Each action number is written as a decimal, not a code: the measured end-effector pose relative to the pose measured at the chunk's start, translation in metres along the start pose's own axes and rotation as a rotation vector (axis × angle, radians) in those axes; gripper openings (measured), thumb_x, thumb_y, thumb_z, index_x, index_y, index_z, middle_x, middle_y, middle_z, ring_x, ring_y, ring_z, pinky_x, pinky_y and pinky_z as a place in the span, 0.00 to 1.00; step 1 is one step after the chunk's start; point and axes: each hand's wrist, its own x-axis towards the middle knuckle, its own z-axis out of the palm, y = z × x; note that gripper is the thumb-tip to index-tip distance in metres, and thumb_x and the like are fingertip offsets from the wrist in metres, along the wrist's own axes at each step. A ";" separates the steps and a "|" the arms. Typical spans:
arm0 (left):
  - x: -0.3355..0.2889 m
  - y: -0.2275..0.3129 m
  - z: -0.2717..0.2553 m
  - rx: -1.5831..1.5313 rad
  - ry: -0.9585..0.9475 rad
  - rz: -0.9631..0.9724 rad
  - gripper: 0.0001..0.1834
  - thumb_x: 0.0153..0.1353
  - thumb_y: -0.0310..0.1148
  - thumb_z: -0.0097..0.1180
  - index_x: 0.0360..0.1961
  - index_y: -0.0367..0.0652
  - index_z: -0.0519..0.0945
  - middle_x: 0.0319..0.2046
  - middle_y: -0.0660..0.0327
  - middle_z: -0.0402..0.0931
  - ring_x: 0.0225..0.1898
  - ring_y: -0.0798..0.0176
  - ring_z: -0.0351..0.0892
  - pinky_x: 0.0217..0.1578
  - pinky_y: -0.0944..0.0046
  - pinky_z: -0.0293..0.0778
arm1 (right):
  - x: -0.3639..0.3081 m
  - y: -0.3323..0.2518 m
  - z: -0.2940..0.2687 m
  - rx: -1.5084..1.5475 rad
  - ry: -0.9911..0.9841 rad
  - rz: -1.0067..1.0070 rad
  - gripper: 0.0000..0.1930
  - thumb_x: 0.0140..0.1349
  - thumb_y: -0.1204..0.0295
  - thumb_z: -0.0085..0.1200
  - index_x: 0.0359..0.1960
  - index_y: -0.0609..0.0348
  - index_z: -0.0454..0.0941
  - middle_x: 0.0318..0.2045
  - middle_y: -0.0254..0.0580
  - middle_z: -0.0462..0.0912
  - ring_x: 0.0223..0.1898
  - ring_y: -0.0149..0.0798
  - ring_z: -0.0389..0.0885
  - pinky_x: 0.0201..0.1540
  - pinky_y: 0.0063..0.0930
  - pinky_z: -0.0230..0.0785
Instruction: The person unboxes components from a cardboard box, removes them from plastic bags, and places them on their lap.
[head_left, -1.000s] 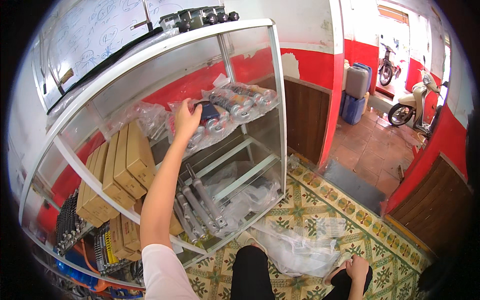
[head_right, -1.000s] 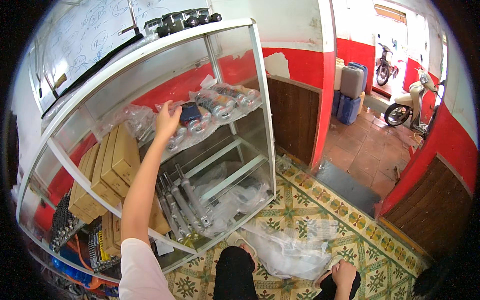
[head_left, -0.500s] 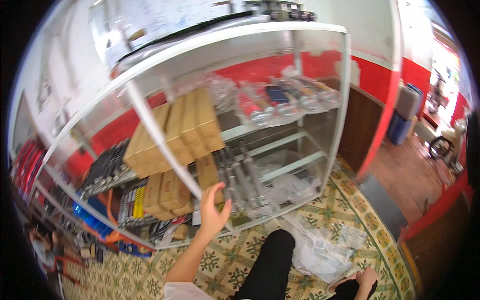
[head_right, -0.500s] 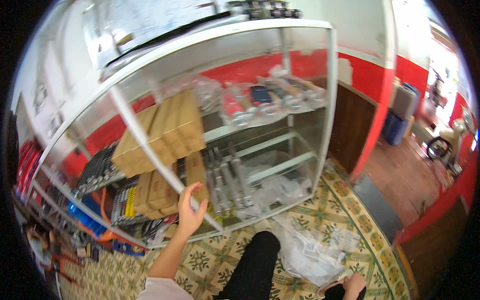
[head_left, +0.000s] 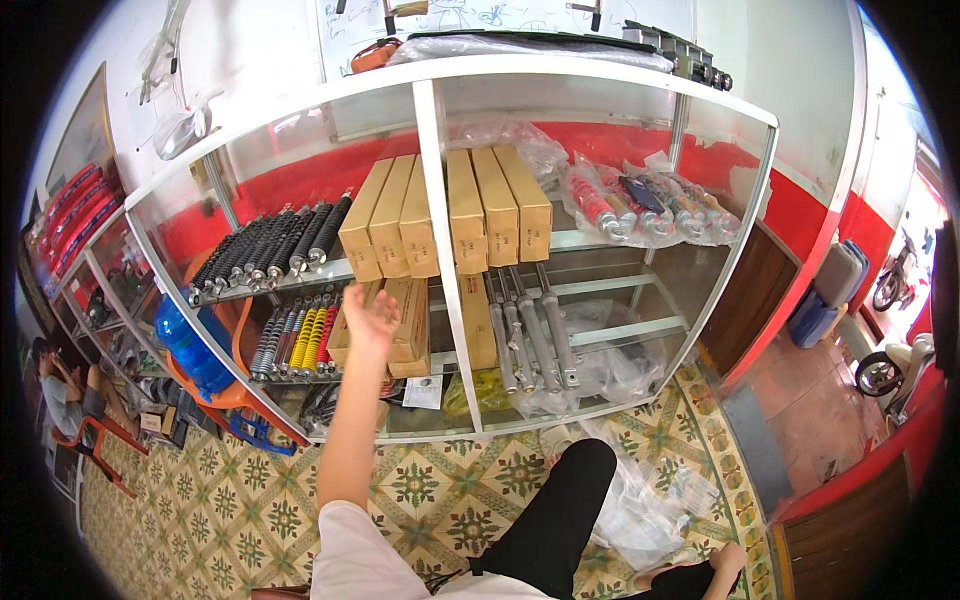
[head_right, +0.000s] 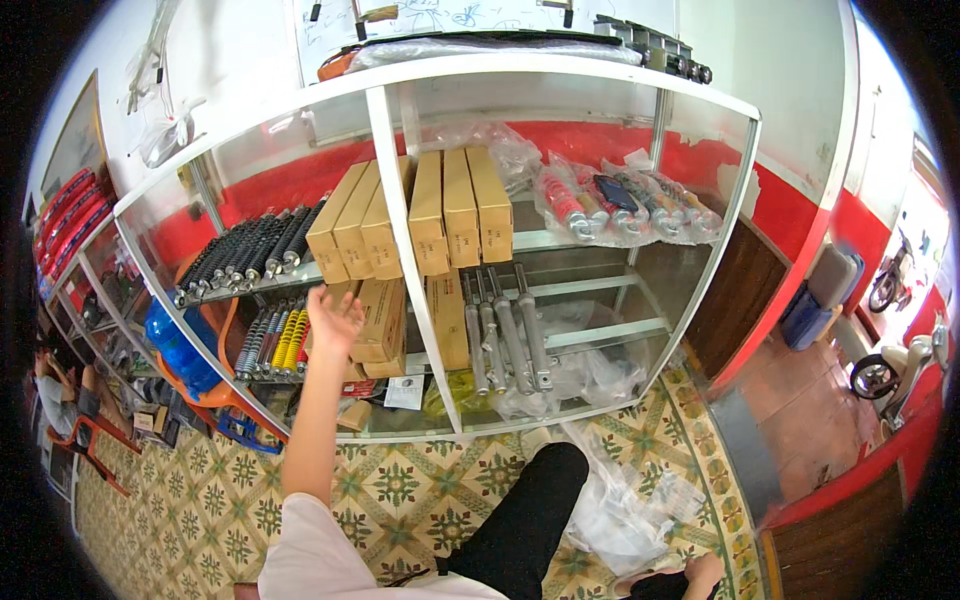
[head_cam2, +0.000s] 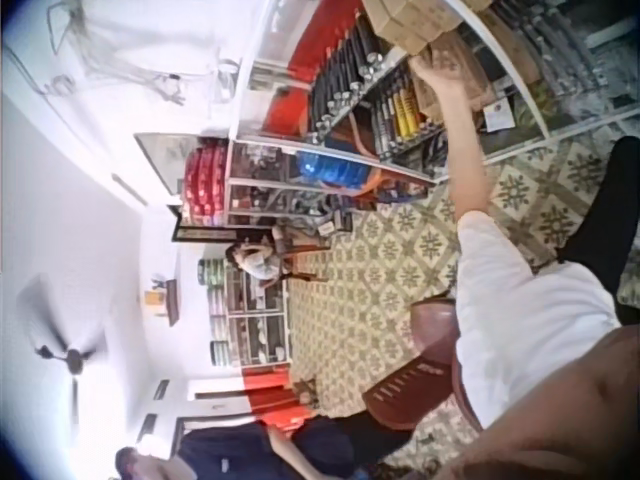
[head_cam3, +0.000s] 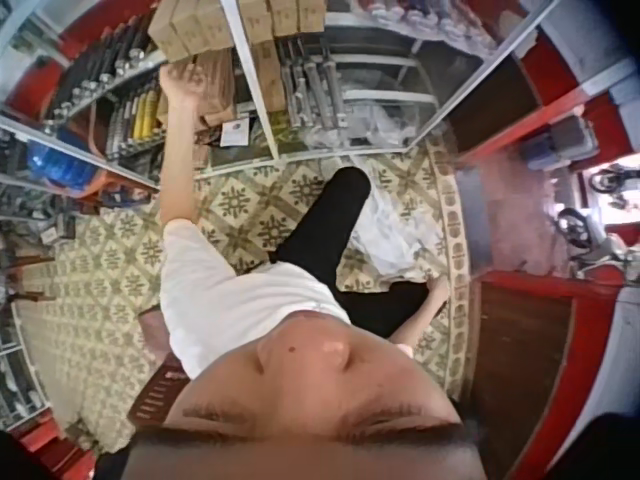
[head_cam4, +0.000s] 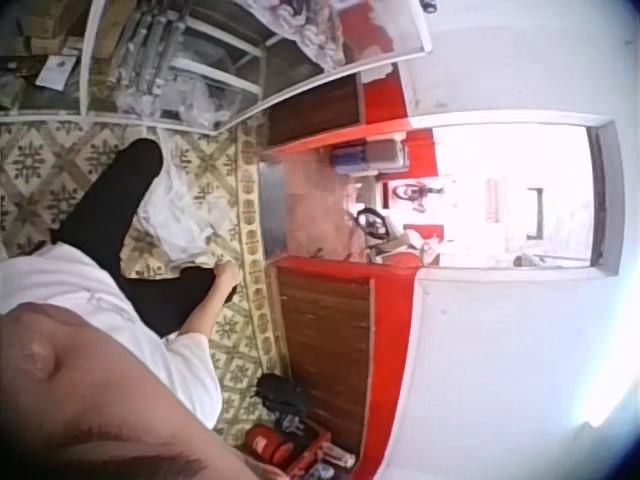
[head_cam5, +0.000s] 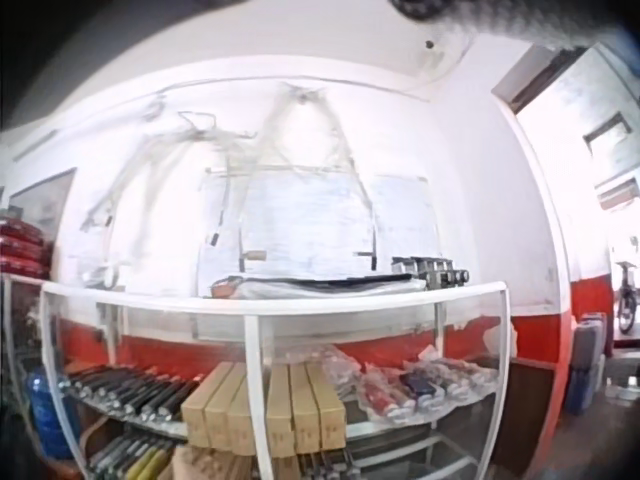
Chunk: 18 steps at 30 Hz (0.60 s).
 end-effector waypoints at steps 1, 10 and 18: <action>0.007 0.017 0.001 0.003 0.015 -0.034 0.40 0.48 0.54 0.61 0.59 0.51 0.60 0.51 0.55 0.65 0.45 0.55 0.70 0.46 0.55 0.68 | -0.002 0.002 0.000 0.014 0.014 0.003 0.20 0.51 0.55 0.61 0.34 0.62 0.84 0.38 0.54 0.84 0.43 0.51 0.83 0.47 0.41 0.76; 0.064 0.092 0.046 0.383 -0.358 -0.265 0.57 0.41 0.73 0.57 0.68 0.48 0.60 0.68 0.52 0.56 0.66 0.47 0.54 0.63 0.42 0.46 | 0.002 0.014 0.030 0.116 0.142 -0.060 0.19 0.49 0.58 0.60 0.29 0.65 0.84 0.34 0.59 0.84 0.40 0.55 0.83 0.45 0.44 0.75; 0.060 0.075 0.065 0.573 -0.059 -0.249 0.48 0.45 0.74 0.51 0.63 0.55 0.68 0.61 0.60 0.67 0.63 0.56 0.62 0.60 0.46 0.52 | -0.007 0.013 0.006 0.048 0.082 -0.020 0.19 0.53 0.56 0.58 0.34 0.60 0.85 0.35 0.53 0.85 0.40 0.51 0.84 0.44 0.41 0.77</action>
